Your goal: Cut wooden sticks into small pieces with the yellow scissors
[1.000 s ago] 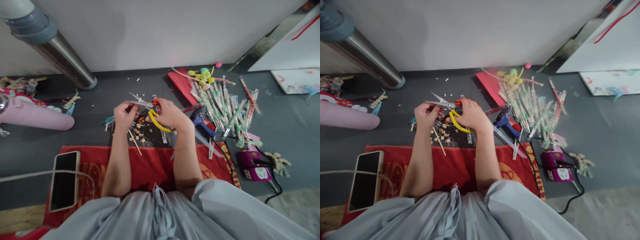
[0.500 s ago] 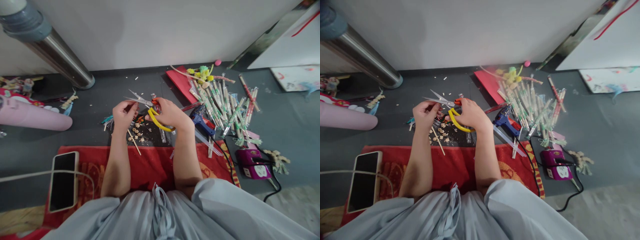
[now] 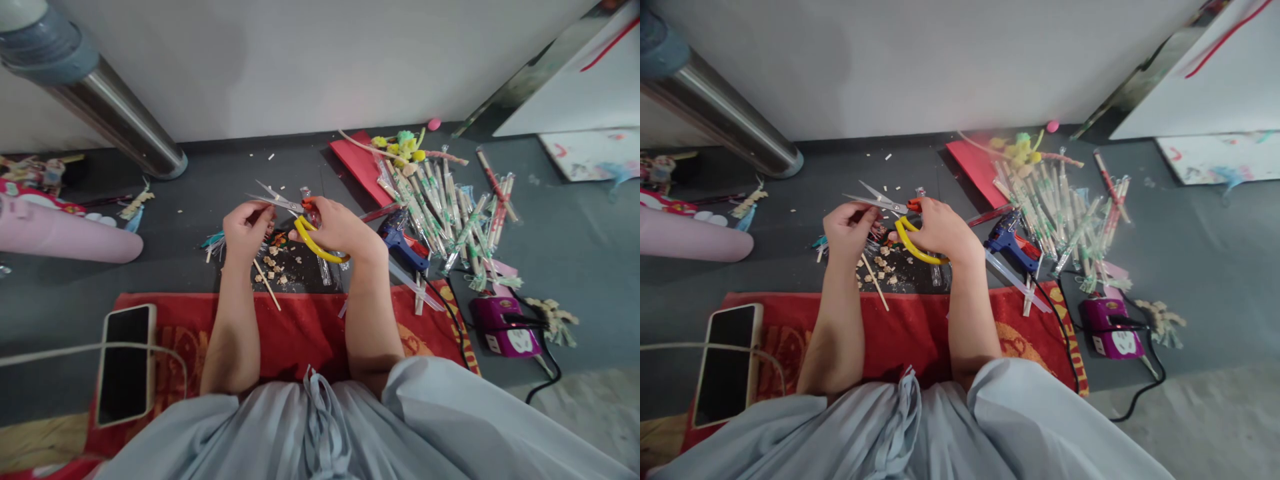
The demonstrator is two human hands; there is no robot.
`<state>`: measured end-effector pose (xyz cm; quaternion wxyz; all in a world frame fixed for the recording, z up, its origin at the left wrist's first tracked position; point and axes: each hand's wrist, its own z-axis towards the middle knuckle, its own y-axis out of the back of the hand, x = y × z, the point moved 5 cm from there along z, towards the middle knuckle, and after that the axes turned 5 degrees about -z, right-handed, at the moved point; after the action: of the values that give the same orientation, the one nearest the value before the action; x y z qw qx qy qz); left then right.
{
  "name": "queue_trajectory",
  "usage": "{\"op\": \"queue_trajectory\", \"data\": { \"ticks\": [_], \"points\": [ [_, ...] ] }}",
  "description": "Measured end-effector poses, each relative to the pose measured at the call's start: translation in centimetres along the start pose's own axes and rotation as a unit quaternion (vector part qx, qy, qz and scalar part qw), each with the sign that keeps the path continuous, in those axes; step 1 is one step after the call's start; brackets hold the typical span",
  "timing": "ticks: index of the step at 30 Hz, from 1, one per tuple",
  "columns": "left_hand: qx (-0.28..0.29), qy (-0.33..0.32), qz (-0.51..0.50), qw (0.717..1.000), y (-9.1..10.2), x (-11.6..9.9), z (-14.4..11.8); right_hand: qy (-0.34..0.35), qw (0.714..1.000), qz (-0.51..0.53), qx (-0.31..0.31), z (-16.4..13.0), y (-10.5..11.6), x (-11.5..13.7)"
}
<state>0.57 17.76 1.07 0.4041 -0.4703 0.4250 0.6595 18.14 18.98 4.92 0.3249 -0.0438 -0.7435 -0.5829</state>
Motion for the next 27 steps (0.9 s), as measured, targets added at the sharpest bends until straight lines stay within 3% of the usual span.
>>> {"op": "queue_trajectory", "data": {
  "ticks": [8,20,27],
  "points": [
    [0.035,-0.025,0.087,0.995,-0.1,0.6,0.1,-0.009,0.999,-0.043,0.022,0.1,-0.1,0.0],
    [0.042,-0.031,0.066,0.996,-0.8,0.3,-0.1,-0.038,0.995,-0.094,0.020,0.2,0.0,0.1],
    [0.021,-0.076,0.196,0.977,-1.0,-0.5,-0.5,-0.052,0.994,-0.095,0.033,0.3,-0.2,0.4]
  ]
}}
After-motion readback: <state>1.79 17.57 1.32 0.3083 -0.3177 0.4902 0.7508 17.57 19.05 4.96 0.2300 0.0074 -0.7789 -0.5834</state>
